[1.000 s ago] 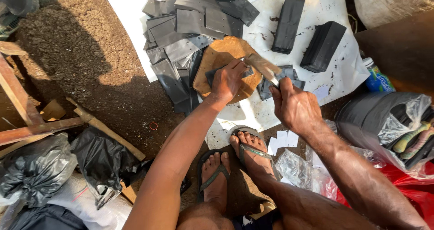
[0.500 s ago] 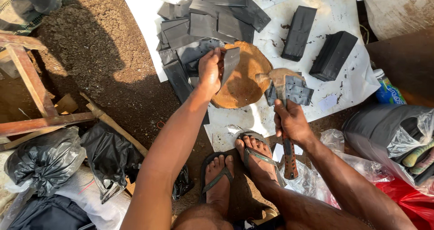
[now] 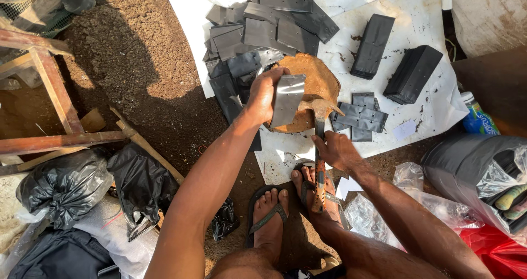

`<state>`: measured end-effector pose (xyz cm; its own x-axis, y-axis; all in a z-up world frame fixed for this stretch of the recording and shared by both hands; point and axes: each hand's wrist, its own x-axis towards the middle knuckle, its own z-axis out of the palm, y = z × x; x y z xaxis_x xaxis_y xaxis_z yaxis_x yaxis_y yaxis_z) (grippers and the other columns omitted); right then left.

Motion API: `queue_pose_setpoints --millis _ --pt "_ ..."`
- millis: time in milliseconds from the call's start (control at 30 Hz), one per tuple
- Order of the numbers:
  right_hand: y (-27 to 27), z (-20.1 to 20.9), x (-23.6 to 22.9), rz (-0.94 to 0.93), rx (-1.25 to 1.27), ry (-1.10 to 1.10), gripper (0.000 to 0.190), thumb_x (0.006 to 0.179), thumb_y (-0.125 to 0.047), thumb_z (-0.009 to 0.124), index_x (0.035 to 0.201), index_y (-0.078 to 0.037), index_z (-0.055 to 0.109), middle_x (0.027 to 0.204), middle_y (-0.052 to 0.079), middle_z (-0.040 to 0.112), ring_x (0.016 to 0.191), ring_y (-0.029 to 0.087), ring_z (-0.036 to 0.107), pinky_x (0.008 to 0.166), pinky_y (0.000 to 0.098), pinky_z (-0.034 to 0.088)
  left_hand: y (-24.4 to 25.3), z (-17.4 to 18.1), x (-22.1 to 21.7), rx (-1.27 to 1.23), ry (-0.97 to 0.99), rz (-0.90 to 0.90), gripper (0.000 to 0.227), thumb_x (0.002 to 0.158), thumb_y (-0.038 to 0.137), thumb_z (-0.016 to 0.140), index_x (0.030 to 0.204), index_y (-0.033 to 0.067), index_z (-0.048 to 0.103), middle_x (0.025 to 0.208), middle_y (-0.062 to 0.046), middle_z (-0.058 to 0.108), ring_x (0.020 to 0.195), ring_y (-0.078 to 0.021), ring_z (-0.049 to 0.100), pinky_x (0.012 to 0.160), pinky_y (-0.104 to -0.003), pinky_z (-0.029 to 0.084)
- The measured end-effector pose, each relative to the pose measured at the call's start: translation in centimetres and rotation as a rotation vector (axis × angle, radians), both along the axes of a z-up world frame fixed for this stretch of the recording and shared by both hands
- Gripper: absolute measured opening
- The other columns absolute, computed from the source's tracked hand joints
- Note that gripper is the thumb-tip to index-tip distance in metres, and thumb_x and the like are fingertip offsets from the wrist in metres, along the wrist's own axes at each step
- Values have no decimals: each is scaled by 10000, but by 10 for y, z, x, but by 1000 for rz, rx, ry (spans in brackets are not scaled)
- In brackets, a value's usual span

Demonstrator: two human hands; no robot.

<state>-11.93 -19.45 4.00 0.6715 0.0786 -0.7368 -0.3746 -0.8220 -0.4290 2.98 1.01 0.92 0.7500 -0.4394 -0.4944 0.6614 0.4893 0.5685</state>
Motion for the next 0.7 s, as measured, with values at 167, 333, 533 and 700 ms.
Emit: queue_pose_setpoints --millis 167,333,533,700 --pt "4 64 41 -82 170 -599 385 933 -285 707 1146 31 650 894 156 689 668 242 706 553 352 585 -7 -23 -17 67 -256 -211 217 1070 198 527 997 33 648 917 -55 653 848 -166 640 786 -303 546" --pt "24 78 55 -82 461 -825 221 867 -65 779 1054 8 688 967 146 719 820 272 750 682 382 620 -13 -55 -32 356 -364 -369 281 1045 229 517 865 65 658 743 -14 579 670 -137 524 602 -295 456" --pt "31 79 43 96 243 -788 118 917 -70 747 950 1 658 885 177 713 769 333 736 698 430 579 1 -52 -23 505 -163 165 158 980 47 440 901 12 573 708 -52 570 545 -173 539 442 -358 437" --pt "29 93 65 -99 231 -754 186 926 -114 742 1024 28 675 855 225 715 749 365 720 647 441 566 32 -20 -22 793 -108 202 168 1053 179 435 1045 71 564 648 -95 643 439 -168 606 399 -307 514"
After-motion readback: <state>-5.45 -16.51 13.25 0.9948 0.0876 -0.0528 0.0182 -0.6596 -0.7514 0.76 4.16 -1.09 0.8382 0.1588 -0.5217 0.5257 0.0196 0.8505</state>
